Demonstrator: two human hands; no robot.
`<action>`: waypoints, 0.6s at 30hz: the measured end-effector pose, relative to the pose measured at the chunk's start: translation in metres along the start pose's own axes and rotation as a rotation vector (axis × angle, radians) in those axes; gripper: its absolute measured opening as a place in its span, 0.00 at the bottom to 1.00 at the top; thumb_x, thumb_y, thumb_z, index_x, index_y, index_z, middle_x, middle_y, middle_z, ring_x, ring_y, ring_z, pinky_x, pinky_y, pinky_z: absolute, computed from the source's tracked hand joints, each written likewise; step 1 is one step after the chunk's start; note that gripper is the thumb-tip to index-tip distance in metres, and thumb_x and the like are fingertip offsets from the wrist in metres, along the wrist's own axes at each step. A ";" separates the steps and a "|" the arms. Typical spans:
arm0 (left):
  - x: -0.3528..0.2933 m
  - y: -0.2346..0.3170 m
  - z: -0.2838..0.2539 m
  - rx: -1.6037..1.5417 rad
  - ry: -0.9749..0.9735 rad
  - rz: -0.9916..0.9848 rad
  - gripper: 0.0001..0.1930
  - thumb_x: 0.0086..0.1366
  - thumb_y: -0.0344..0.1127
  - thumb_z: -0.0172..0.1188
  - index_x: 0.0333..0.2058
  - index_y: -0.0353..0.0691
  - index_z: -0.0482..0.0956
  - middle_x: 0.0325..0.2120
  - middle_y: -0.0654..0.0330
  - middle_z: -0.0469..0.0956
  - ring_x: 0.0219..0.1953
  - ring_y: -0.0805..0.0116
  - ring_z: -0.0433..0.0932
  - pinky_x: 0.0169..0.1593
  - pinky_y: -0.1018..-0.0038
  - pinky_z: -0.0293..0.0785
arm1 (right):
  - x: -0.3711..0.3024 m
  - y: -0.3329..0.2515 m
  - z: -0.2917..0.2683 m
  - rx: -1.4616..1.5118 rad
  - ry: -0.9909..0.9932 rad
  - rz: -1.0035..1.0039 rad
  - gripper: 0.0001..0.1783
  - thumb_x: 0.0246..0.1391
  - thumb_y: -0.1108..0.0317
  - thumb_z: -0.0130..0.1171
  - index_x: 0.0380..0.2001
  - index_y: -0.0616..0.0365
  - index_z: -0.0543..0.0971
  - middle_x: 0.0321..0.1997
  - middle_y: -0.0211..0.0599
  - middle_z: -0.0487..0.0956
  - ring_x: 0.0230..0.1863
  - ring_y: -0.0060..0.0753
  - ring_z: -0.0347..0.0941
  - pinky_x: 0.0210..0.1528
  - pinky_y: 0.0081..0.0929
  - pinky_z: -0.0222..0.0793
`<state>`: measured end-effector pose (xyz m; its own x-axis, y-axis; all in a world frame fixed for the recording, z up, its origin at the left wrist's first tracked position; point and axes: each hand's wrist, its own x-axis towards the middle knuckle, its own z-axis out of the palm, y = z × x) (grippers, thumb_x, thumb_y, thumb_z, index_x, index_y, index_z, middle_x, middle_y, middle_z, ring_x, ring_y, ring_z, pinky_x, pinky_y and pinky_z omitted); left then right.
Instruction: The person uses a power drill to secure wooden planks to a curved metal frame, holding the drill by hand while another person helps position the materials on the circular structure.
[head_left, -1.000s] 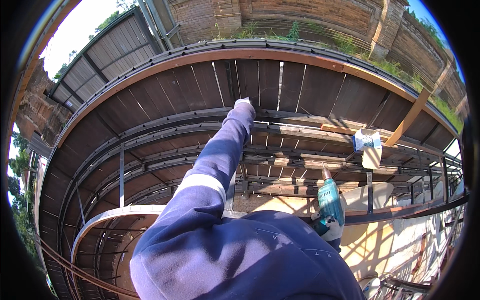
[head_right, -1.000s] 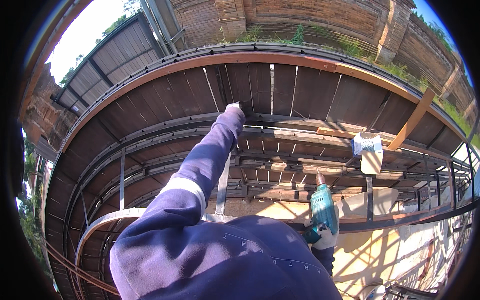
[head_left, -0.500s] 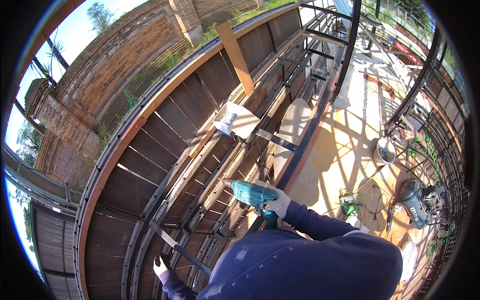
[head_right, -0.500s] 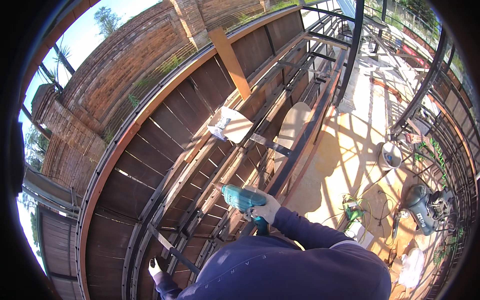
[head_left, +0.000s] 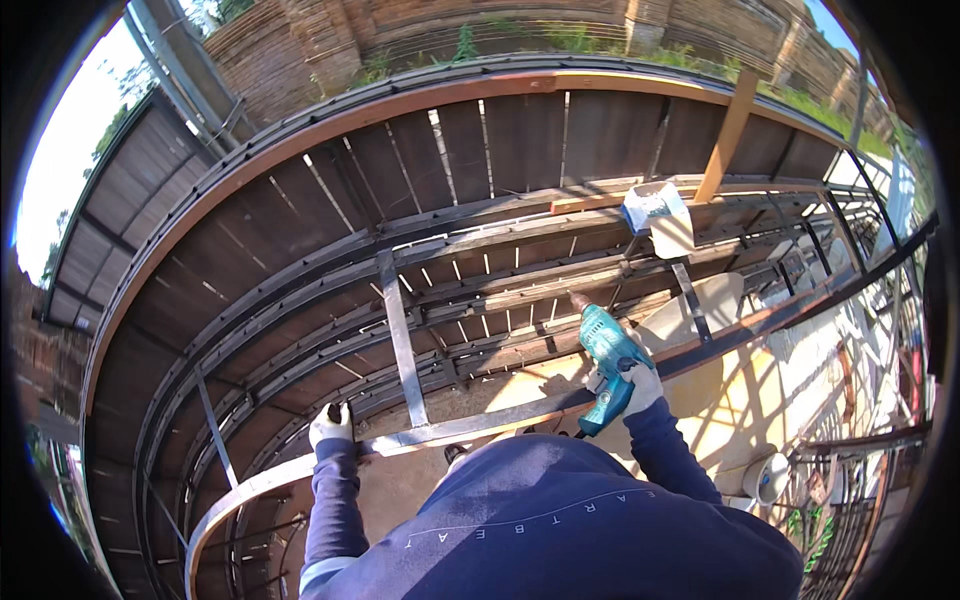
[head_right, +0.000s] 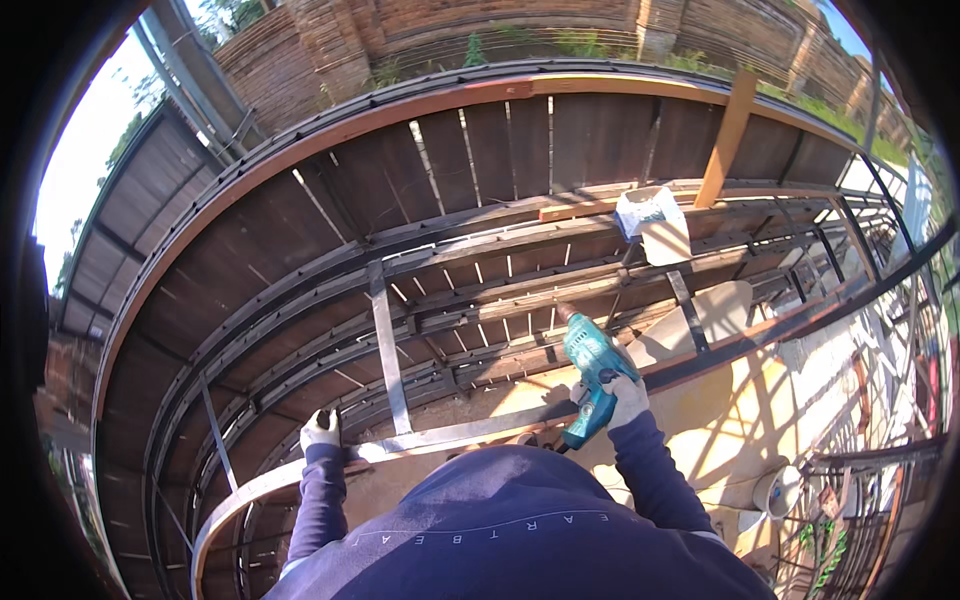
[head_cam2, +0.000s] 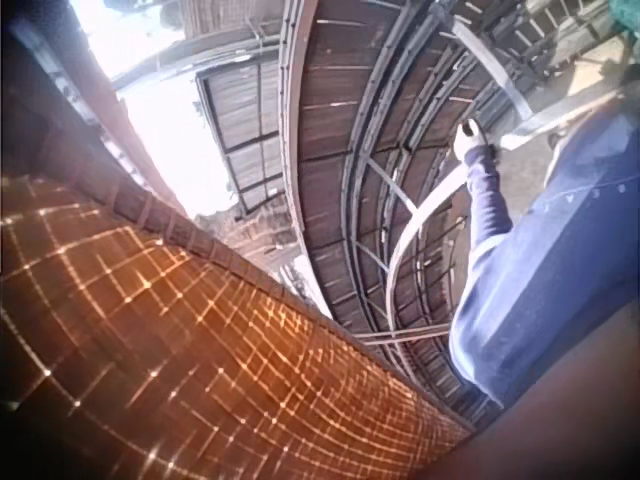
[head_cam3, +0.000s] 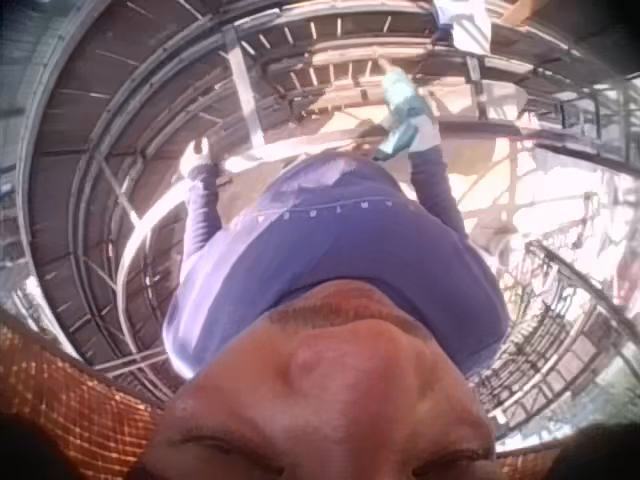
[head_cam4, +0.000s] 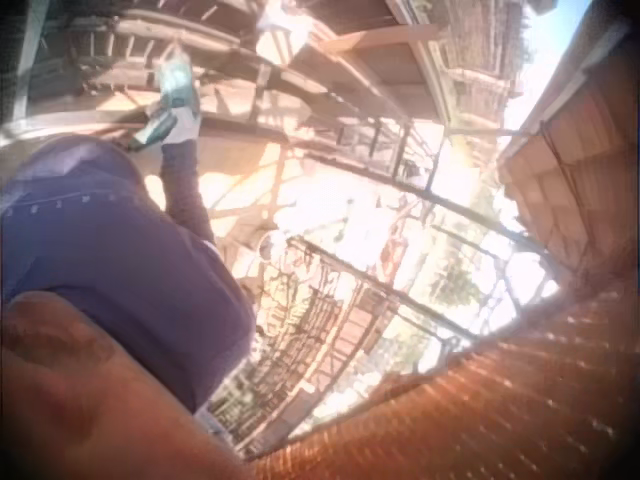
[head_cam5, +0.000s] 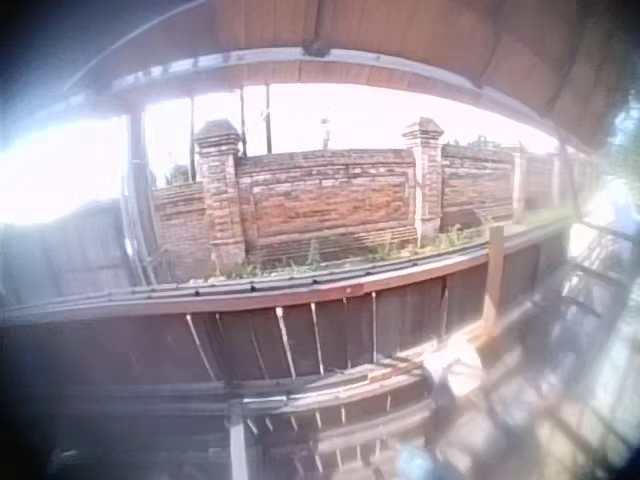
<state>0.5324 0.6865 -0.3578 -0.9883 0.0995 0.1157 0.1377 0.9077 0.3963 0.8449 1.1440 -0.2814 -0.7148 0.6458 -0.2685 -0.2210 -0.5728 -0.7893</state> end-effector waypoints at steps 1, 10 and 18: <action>0.002 -0.007 0.002 0.023 0.006 0.029 0.17 0.63 0.51 0.64 0.29 0.41 0.83 0.26 0.51 0.83 0.31 0.49 0.83 0.37 0.58 0.77 | 0.004 0.013 -0.012 0.122 0.013 0.083 0.34 0.43 0.70 0.50 0.58 0.68 0.69 0.44 0.59 0.76 0.38 0.53 0.79 0.41 0.49 0.82; -0.042 0.038 -0.036 0.099 -0.160 -0.063 0.22 0.67 0.56 0.54 0.37 0.43 0.84 0.34 0.52 0.85 0.42 0.49 0.83 0.51 0.58 0.74 | 0.004 0.018 -0.009 0.015 -0.037 0.151 0.34 0.44 0.59 0.55 0.57 0.63 0.71 0.44 0.49 0.76 0.38 0.42 0.76 0.40 0.37 0.79; -0.039 0.038 -0.039 0.135 -0.274 -0.132 0.23 0.67 0.57 0.54 0.41 0.44 0.83 0.35 0.51 0.86 0.44 0.53 0.83 0.54 0.61 0.71 | 0.012 0.023 -0.001 -0.056 0.039 0.154 0.31 0.56 0.52 0.52 0.59 0.58 0.70 0.42 0.45 0.77 0.38 0.37 0.77 0.37 0.33 0.79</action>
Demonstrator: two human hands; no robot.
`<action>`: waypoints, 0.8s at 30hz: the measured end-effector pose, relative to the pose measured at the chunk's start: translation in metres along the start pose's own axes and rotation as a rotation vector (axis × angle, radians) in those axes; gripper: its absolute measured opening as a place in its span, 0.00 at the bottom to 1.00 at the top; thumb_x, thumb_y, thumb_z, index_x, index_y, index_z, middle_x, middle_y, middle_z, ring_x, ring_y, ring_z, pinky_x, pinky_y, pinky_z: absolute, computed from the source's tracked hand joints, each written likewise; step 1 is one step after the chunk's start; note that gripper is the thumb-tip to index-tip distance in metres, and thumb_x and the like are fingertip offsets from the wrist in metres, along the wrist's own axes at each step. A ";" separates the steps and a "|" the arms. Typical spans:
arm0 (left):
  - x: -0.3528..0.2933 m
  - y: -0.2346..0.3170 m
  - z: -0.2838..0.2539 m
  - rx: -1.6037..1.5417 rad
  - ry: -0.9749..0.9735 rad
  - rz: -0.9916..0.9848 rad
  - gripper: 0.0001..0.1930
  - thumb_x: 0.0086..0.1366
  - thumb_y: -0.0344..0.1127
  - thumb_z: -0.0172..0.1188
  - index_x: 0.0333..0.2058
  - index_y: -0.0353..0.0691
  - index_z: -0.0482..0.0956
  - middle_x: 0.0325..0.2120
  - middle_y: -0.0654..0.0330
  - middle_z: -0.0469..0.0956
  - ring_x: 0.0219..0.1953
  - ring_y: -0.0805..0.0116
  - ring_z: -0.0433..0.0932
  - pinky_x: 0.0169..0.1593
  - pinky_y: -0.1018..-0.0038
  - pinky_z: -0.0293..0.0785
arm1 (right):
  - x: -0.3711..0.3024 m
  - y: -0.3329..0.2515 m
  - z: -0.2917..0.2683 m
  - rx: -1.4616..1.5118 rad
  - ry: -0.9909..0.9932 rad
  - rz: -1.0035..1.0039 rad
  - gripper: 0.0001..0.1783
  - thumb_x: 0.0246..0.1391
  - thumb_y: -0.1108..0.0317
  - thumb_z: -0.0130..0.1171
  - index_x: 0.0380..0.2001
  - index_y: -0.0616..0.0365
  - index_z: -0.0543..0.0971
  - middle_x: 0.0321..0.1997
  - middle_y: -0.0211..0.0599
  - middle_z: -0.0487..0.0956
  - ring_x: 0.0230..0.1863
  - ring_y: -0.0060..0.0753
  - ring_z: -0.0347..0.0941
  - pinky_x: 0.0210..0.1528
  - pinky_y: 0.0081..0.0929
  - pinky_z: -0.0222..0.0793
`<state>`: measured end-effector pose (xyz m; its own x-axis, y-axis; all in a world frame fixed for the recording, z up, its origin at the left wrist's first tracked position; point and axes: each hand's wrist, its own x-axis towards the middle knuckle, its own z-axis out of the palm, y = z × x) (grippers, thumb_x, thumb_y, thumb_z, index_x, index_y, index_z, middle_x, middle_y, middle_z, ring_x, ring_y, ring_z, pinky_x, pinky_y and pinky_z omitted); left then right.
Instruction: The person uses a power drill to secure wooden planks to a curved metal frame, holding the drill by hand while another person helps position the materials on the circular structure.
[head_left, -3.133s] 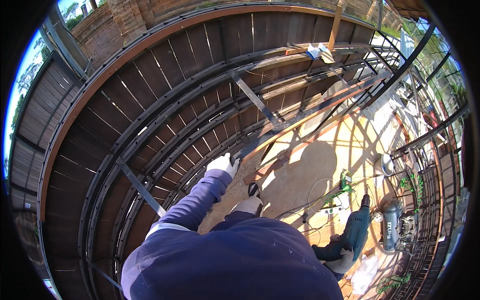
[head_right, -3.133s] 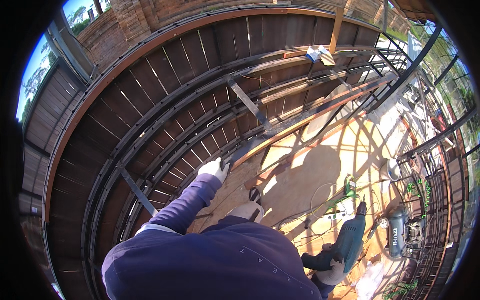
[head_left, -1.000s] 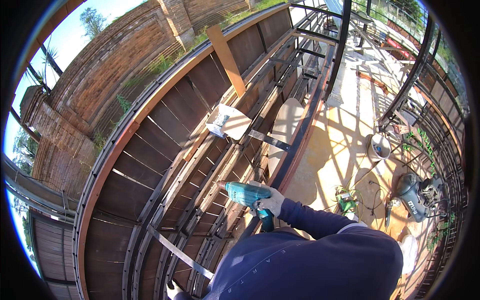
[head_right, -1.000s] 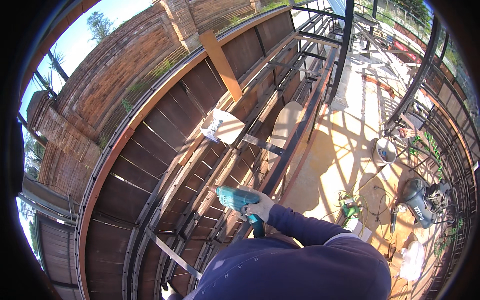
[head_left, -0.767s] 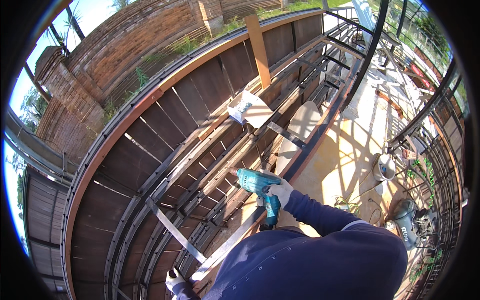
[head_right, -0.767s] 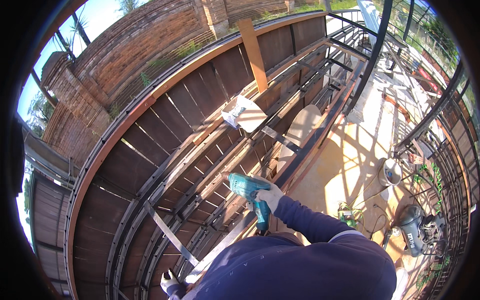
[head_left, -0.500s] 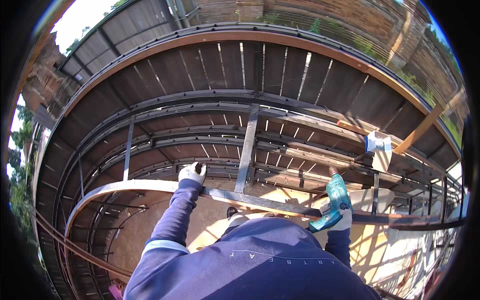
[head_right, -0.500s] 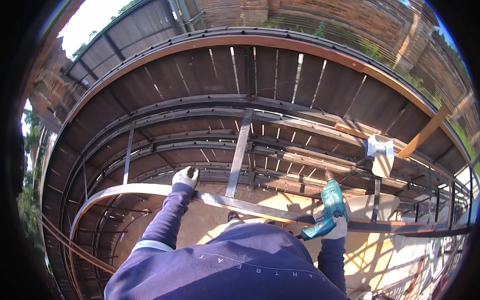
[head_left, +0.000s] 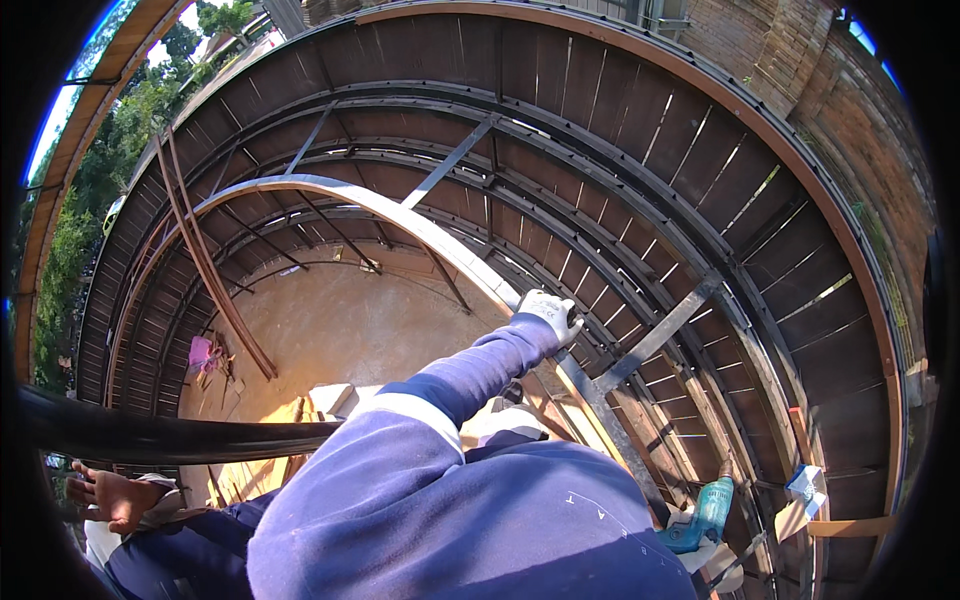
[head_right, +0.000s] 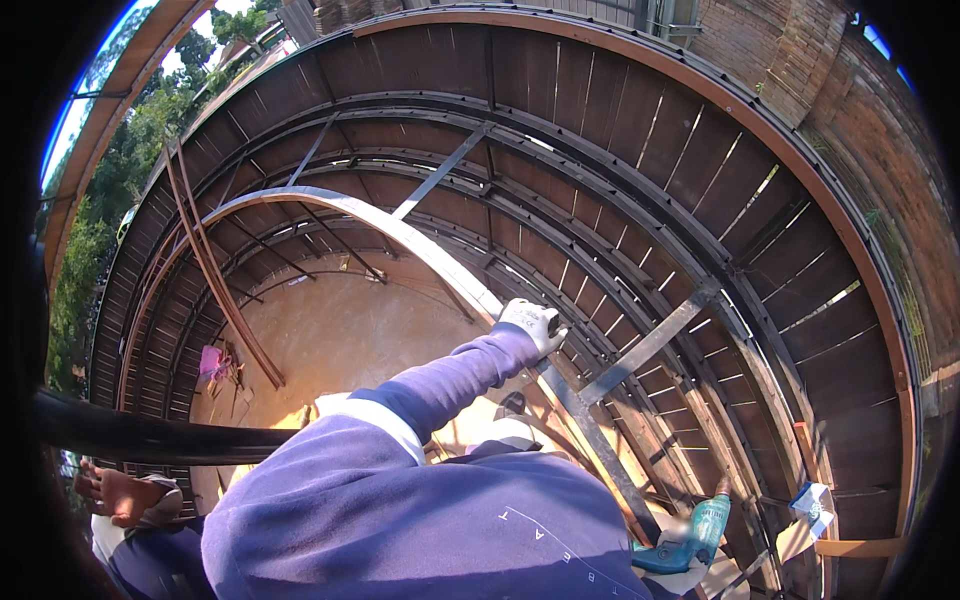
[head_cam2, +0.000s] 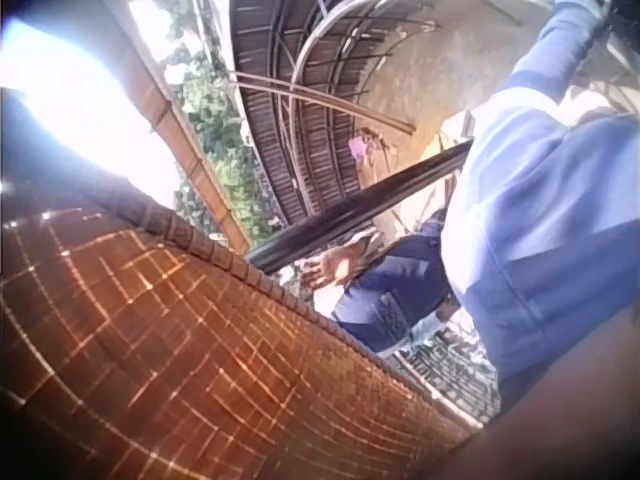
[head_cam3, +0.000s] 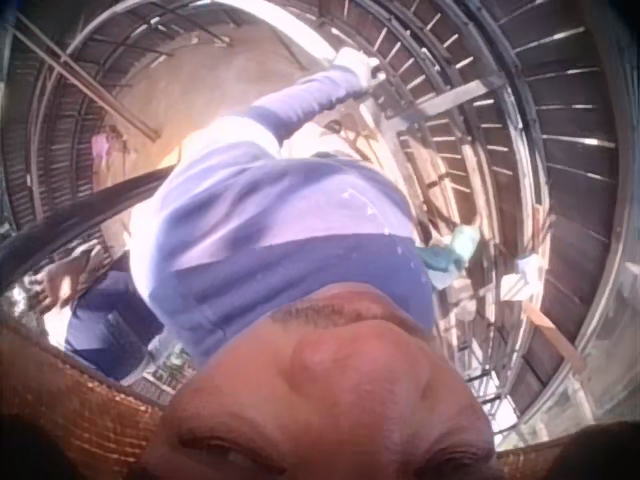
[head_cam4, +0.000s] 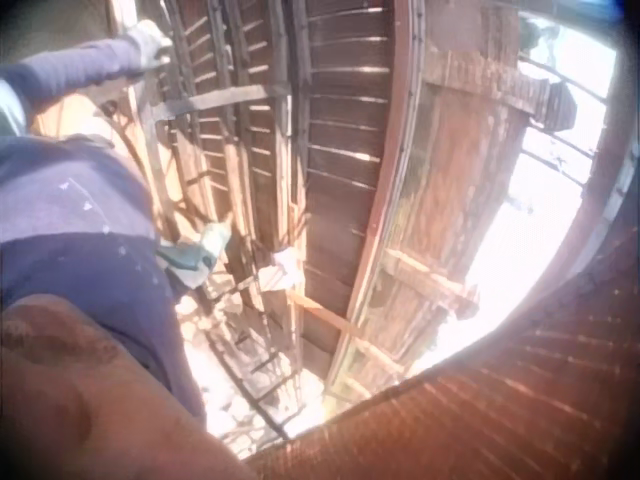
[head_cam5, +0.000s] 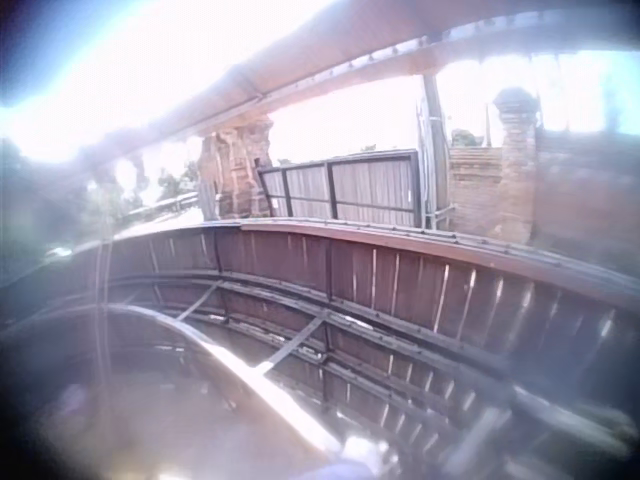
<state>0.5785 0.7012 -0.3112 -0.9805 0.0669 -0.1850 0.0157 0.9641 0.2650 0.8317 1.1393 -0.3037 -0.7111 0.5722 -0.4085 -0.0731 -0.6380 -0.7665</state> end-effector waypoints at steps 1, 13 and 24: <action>-0.002 0.000 -0.001 -0.025 0.021 0.016 0.23 0.67 0.58 0.53 0.41 0.45 0.84 0.35 0.52 0.86 0.44 0.54 0.83 0.54 0.61 0.70 | 0.001 -0.001 -0.001 -0.011 -0.008 0.004 0.31 0.56 0.52 0.53 0.58 0.58 0.70 0.43 0.45 0.77 0.38 0.37 0.77 0.38 0.33 0.79; -0.003 -0.002 -0.006 -0.038 -0.039 0.020 0.24 0.68 0.58 0.51 0.44 0.45 0.84 0.36 0.51 0.86 0.44 0.54 0.84 0.53 0.60 0.69 | 0.009 -0.002 0.001 -0.066 -0.056 0.036 0.32 0.51 0.55 0.57 0.58 0.59 0.71 0.44 0.45 0.77 0.38 0.39 0.77 0.38 0.34 0.79; 0.002 0.002 -0.002 -0.002 -0.037 0.058 0.24 0.69 0.58 0.51 0.46 0.46 0.83 0.37 0.51 0.86 0.44 0.54 0.84 0.53 0.60 0.71 | 0.008 -0.007 -0.016 -0.032 -0.096 0.054 0.34 0.47 0.57 0.60 0.57 0.60 0.72 0.45 0.46 0.76 0.38 0.40 0.77 0.38 0.35 0.80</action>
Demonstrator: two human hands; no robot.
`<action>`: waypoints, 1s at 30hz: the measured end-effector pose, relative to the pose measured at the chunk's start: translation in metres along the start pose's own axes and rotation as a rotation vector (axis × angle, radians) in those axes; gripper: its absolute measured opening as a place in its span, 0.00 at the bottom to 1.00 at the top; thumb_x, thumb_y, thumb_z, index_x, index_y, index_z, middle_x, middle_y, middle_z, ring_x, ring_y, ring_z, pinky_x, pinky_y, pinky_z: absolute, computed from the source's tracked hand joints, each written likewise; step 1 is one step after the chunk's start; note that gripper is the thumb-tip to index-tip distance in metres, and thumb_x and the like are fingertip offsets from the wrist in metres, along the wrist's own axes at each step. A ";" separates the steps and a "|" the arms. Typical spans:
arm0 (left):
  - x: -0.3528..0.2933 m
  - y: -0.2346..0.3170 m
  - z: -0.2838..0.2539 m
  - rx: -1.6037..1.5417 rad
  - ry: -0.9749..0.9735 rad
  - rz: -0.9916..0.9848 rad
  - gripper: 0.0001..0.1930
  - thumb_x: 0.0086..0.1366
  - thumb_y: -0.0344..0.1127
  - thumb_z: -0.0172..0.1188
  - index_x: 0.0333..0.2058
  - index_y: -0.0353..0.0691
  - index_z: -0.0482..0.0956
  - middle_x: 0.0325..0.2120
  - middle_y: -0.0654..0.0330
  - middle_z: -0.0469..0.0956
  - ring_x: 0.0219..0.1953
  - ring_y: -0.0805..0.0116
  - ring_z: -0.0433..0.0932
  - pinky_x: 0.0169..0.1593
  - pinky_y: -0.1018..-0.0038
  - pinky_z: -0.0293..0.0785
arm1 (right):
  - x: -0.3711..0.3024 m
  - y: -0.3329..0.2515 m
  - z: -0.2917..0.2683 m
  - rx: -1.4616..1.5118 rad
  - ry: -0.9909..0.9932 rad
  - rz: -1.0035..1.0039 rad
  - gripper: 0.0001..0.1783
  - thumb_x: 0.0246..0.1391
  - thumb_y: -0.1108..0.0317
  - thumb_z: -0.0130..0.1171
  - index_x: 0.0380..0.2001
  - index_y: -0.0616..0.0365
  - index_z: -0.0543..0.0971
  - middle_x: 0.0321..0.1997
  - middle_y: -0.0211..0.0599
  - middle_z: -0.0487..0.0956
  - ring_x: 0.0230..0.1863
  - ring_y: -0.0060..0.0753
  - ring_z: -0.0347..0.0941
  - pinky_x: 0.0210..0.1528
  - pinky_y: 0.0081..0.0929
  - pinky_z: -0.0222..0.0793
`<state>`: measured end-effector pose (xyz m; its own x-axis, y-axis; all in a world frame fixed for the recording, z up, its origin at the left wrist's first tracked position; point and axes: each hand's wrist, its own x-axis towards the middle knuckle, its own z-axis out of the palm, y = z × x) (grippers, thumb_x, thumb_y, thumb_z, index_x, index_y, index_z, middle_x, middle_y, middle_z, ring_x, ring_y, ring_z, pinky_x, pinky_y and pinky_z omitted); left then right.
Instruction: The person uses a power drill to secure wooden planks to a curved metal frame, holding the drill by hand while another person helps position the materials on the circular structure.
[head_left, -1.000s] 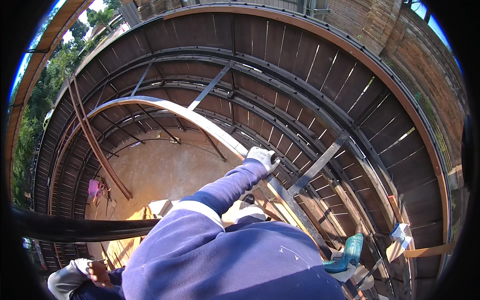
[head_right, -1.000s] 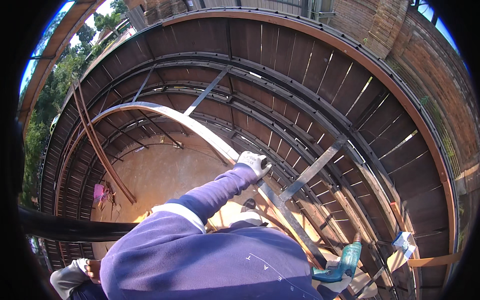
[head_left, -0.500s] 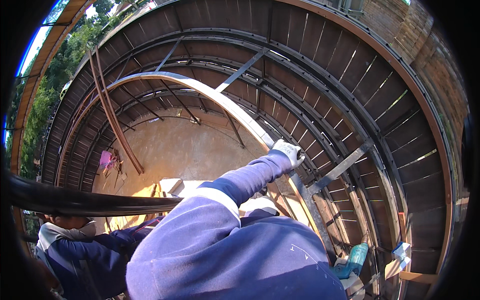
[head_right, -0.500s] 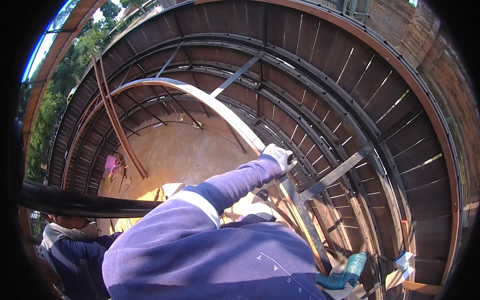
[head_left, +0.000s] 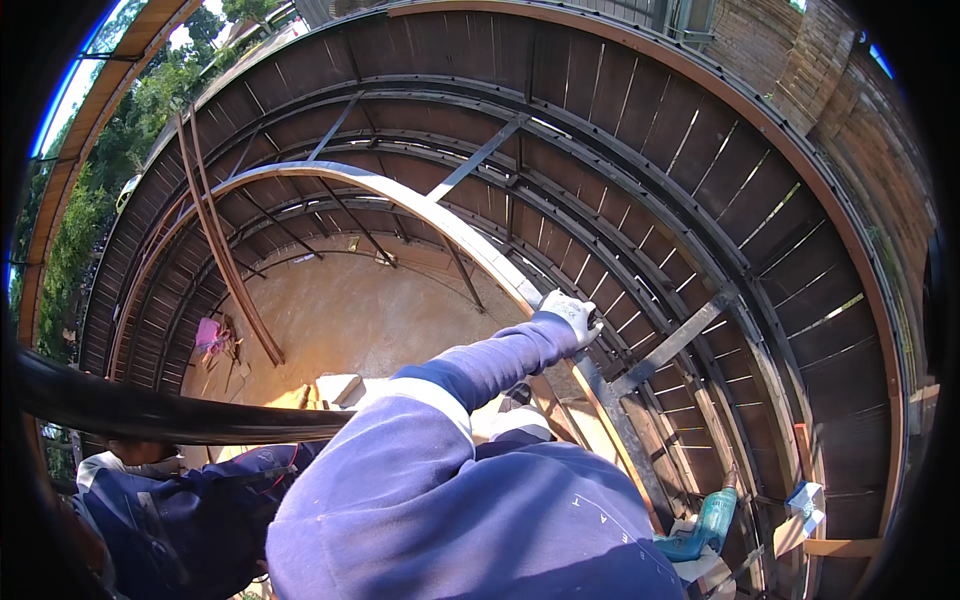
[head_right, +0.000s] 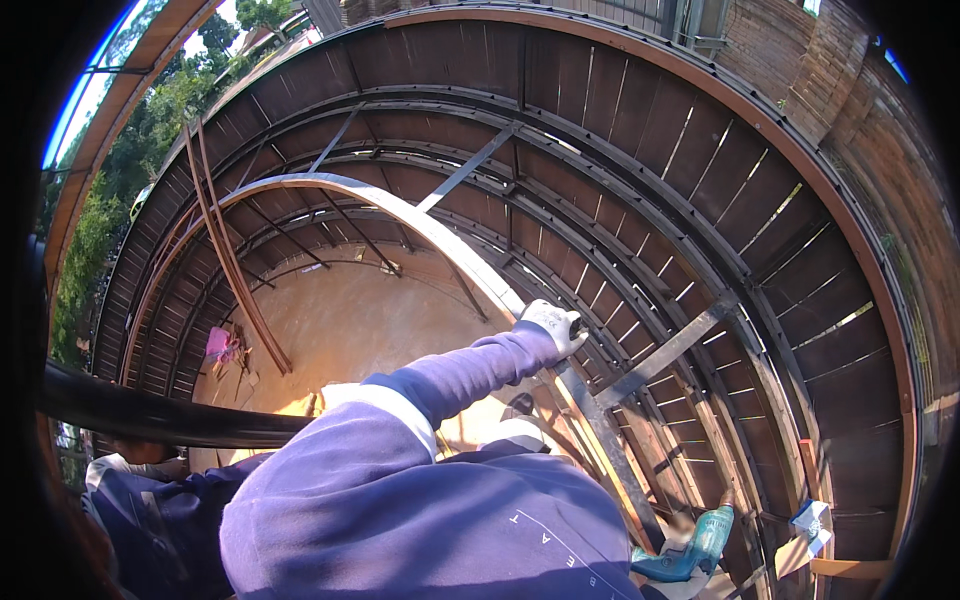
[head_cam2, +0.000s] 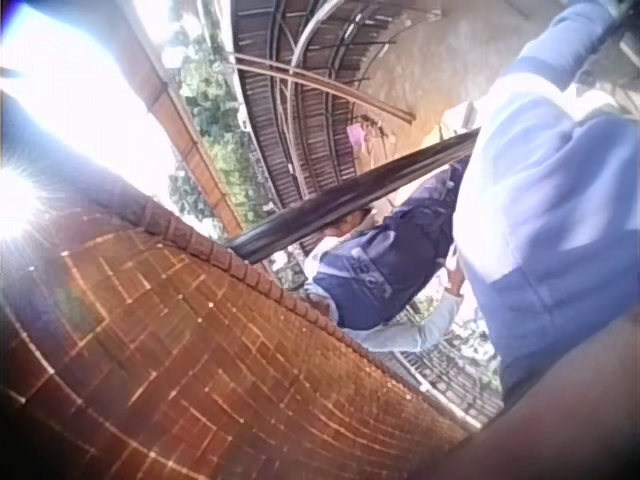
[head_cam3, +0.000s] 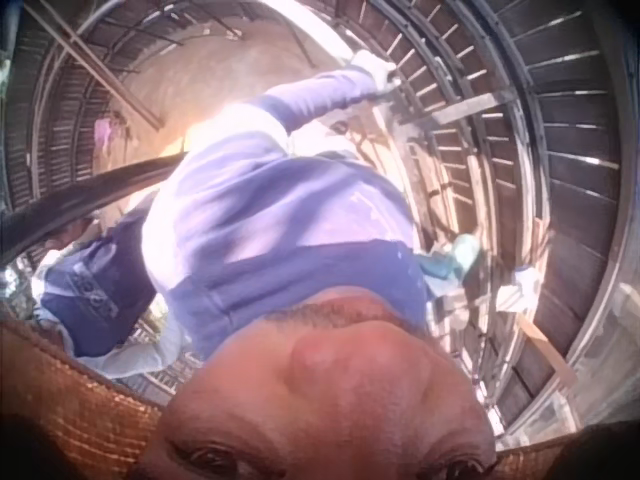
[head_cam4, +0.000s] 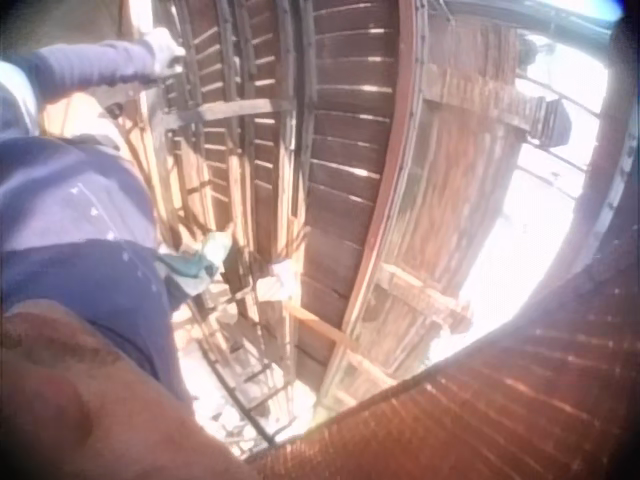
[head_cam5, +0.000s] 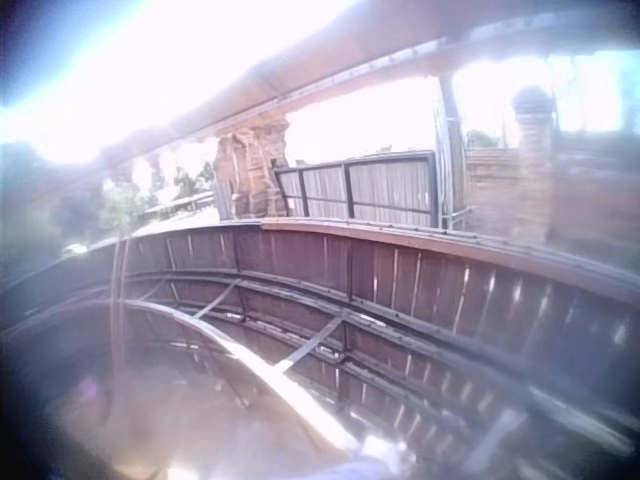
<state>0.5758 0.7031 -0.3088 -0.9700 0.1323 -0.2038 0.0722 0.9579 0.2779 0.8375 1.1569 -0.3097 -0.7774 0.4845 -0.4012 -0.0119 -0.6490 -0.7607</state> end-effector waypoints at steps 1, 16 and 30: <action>-0.004 -0.004 0.003 0.002 0.010 -0.023 0.24 0.69 0.58 0.51 0.46 0.46 0.83 0.37 0.51 0.86 0.45 0.53 0.84 0.54 0.60 0.72 | 0.003 0.000 0.000 -0.002 -0.022 0.014 0.34 0.46 0.57 0.60 0.57 0.60 0.72 0.45 0.46 0.76 0.39 0.40 0.77 0.38 0.35 0.80; -0.001 0.007 -0.004 0.039 0.014 -0.066 0.23 0.67 0.57 0.55 0.44 0.45 0.83 0.38 0.52 0.86 0.46 0.54 0.83 0.54 0.61 0.73 | 0.000 -0.002 0.008 0.125 -0.061 -0.023 0.32 0.48 0.56 0.60 0.55 0.60 0.73 0.43 0.44 0.77 0.37 0.40 0.77 0.38 0.38 0.80; 0.005 0.006 0.010 0.046 0.093 -0.064 0.19 0.66 0.56 0.57 0.36 0.46 0.83 0.33 0.54 0.85 0.42 0.51 0.83 0.52 0.60 0.73 | -0.009 -0.003 0.003 0.104 0.048 -0.002 0.31 0.51 0.57 0.49 0.57 0.61 0.71 0.43 0.49 0.78 0.37 0.46 0.78 0.40 0.46 0.80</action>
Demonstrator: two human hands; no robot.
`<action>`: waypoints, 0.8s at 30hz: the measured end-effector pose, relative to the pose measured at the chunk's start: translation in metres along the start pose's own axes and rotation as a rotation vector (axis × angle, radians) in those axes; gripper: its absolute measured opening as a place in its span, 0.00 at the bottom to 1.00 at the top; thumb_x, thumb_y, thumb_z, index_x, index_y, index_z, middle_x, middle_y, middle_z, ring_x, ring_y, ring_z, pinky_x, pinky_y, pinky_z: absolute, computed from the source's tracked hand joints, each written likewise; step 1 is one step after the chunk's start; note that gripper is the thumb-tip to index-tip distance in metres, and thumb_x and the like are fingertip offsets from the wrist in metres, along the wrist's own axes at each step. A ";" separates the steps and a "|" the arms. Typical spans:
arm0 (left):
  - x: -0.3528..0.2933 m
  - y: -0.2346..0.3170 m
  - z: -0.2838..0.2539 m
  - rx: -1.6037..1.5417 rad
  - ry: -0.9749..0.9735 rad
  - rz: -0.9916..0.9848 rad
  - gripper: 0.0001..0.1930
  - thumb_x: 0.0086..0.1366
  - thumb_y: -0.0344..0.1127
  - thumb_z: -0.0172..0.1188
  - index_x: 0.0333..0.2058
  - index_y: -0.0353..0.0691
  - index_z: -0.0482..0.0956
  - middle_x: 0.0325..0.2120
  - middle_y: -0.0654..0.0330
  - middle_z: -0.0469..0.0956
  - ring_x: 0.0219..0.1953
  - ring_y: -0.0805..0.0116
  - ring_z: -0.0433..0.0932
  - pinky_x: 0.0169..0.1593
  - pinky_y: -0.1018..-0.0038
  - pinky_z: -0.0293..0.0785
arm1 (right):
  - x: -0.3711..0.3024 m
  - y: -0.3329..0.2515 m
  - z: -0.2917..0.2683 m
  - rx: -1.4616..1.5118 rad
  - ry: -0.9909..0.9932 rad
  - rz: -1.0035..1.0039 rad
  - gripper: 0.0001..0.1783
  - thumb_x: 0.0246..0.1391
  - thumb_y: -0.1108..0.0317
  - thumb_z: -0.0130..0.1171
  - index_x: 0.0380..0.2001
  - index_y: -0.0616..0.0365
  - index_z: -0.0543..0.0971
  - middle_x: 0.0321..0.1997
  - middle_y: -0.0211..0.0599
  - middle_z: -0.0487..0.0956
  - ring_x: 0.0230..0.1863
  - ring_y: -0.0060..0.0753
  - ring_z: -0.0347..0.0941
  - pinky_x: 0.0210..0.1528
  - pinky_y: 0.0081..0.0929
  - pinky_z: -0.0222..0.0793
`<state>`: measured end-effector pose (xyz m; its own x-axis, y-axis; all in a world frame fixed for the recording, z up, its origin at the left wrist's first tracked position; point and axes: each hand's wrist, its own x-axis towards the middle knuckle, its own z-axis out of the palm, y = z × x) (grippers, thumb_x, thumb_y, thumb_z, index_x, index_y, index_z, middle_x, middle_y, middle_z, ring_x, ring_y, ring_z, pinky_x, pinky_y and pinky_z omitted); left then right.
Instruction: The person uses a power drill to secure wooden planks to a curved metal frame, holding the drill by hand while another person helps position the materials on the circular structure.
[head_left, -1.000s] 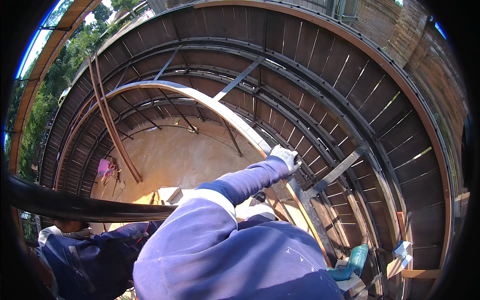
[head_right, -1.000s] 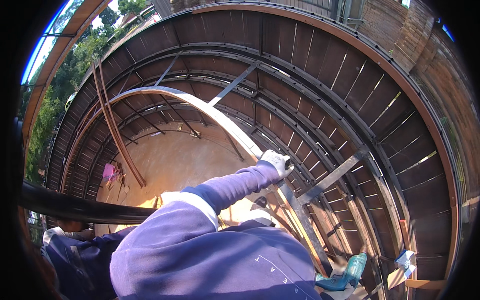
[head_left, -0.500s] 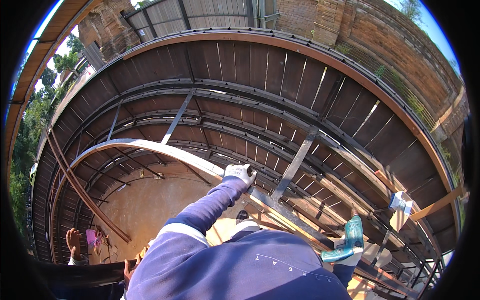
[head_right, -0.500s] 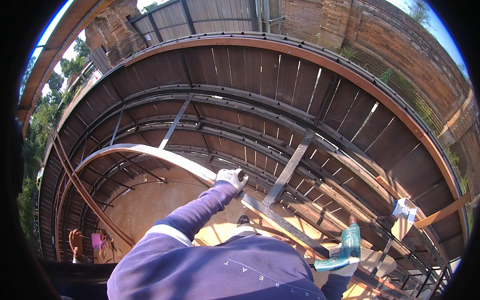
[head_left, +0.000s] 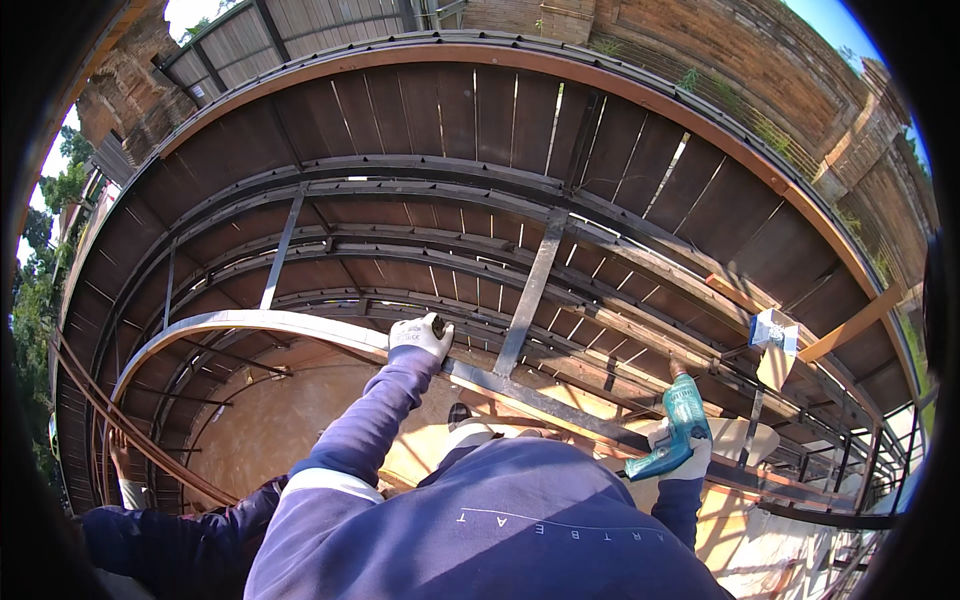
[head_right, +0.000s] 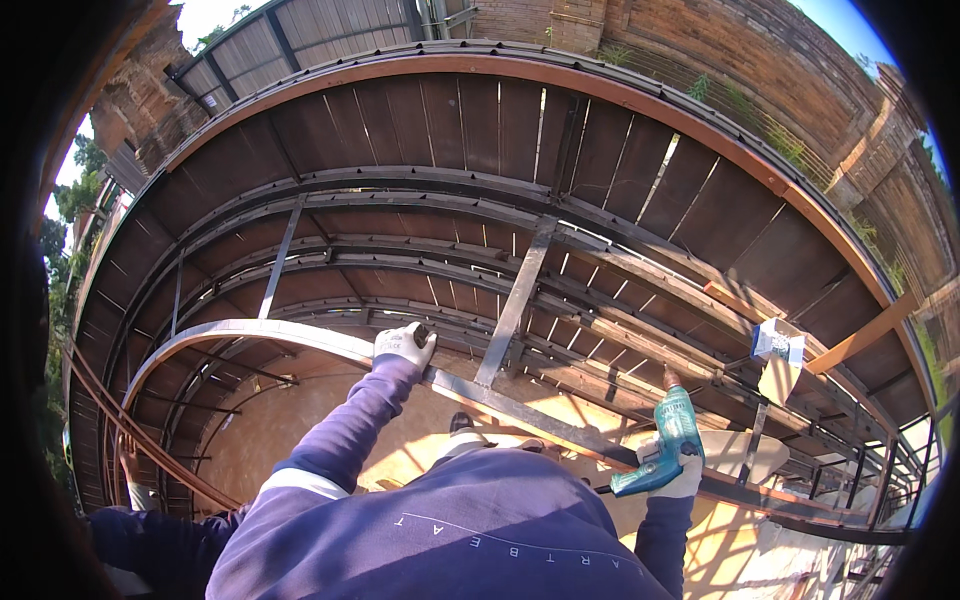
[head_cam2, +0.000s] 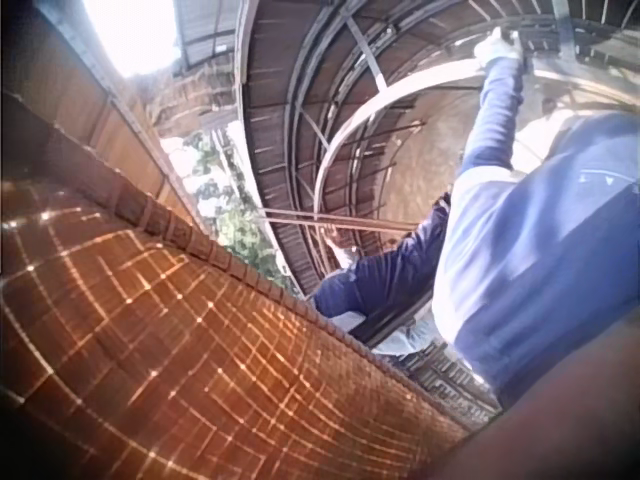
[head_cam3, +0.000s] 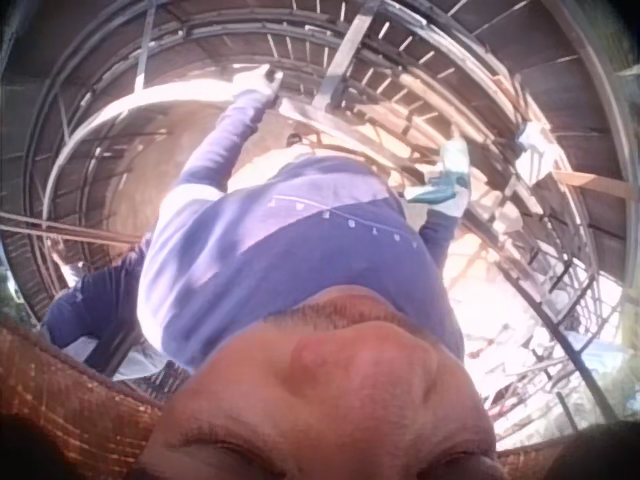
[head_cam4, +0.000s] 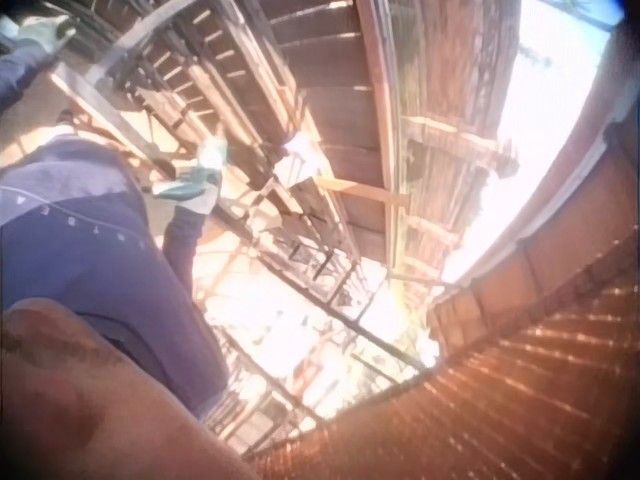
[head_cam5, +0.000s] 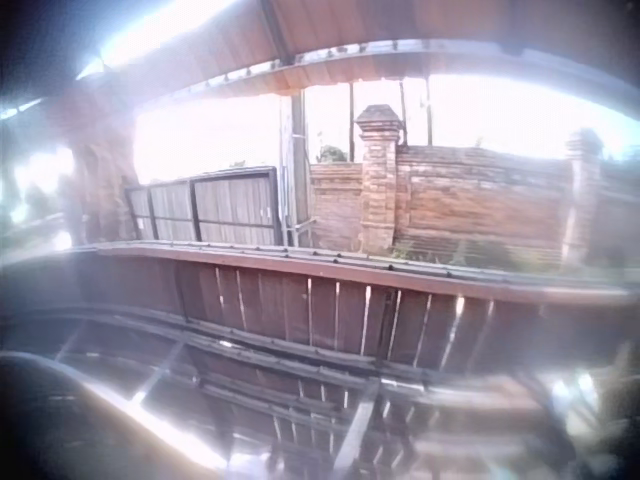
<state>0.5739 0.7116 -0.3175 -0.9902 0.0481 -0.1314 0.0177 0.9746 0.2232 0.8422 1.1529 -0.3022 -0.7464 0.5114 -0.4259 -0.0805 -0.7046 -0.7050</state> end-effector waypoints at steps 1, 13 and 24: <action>0.000 0.001 -0.001 -0.001 -0.005 -0.001 0.19 0.66 0.56 0.57 0.36 0.46 0.83 0.33 0.54 0.86 0.42 0.52 0.83 0.52 0.60 0.73 | 0.002 0.002 -0.006 -0.009 -0.002 -0.012 0.32 0.51 0.57 0.49 0.58 0.61 0.71 0.45 0.50 0.78 0.39 0.47 0.78 0.42 0.48 0.80; 0.000 -0.005 0.009 -0.006 0.046 0.015 0.19 0.65 0.56 0.58 0.38 0.46 0.84 0.34 0.55 0.86 0.43 0.53 0.83 0.52 0.61 0.73 | 0.009 0.007 -0.020 -0.058 0.029 -0.035 0.36 0.48 0.53 0.53 0.61 0.58 0.70 0.49 0.51 0.78 0.42 0.50 0.79 0.46 0.53 0.81; 0.002 -0.003 0.004 -0.004 0.001 0.005 0.19 0.66 0.57 0.56 0.39 0.47 0.83 0.35 0.56 0.86 0.42 0.55 0.84 0.53 0.62 0.71 | 0.007 0.005 -0.016 0.038 0.019 0.005 0.32 0.48 0.60 0.49 0.57 0.64 0.71 0.46 0.54 0.77 0.40 0.52 0.77 0.45 0.56 0.79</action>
<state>0.5721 0.7096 -0.3220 -0.9901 0.0526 -0.1298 0.0218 0.9735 0.2276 0.8467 1.1608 -0.3178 -0.7344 0.5168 -0.4400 -0.1025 -0.7253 -0.6808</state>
